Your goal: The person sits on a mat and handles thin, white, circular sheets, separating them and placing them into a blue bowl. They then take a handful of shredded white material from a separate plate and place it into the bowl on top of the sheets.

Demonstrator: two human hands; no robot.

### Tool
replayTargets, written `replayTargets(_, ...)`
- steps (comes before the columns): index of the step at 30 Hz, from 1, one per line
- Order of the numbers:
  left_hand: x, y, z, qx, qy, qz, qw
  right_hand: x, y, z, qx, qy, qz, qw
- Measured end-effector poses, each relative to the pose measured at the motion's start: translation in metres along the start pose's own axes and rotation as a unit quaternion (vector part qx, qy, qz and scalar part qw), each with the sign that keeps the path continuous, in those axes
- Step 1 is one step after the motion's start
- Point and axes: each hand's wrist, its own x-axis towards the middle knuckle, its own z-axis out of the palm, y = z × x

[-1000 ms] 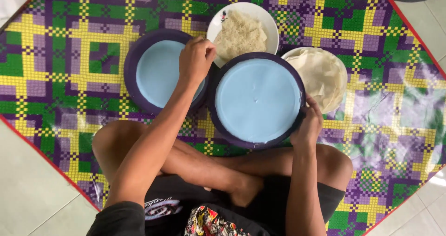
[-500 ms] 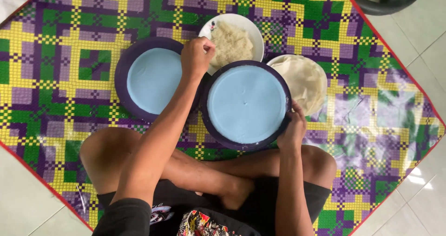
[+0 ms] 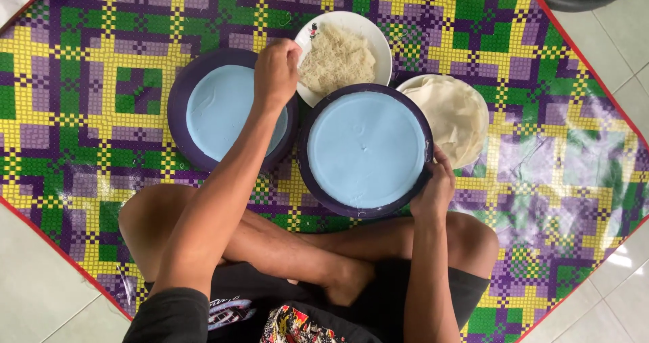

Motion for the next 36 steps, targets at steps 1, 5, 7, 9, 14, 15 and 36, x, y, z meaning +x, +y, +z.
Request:
replayTargets(1, 0.004, -0.002, -0.004, 0.001, 0.000, 0.000, 1.000, 0.001, 0.001, -0.001, 0.000, -0.001, 0.000, 1.000)
replayTargets(5, 0.008, -0.005, -0.001, 0.049, -0.052, -0.088, 0.994, -0.002, -0.003, 0.001, -0.012, 0.008, -0.006, 1.000)
replayTargets(7, 0.006, -0.007, 0.010, 0.057, -0.103, -0.123, 0.985, 0.000, -0.004, 0.003, -0.016, 0.013, -0.004, 1.000)
replayTargets(9, -0.001, -0.013, 0.021, 0.093, -0.112, -0.104, 0.984, 0.005, 0.003, -0.001, 0.012, 0.005, -0.009, 1.000)
replayTargets(14, 0.008, -0.027, 0.048, 0.130, -0.100, -0.128, 0.978, -0.003, -0.009, 0.005, -0.014, 0.021, 0.022, 0.999)
replayTargets(15, 0.011, -0.025, 0.051, 0.156, -0.085, -0.125, 0.976, 0.000, -0.008, 0.005, -0.007, 0.023, 0.023, 0.999)
replayTargets(36, 0.040, -0.040, 0.008, 0.083, 0.079, -0.098, 0.989, 0.005, 0.005, 0.003, 0.018, 0.002, 0.001, 1.000)
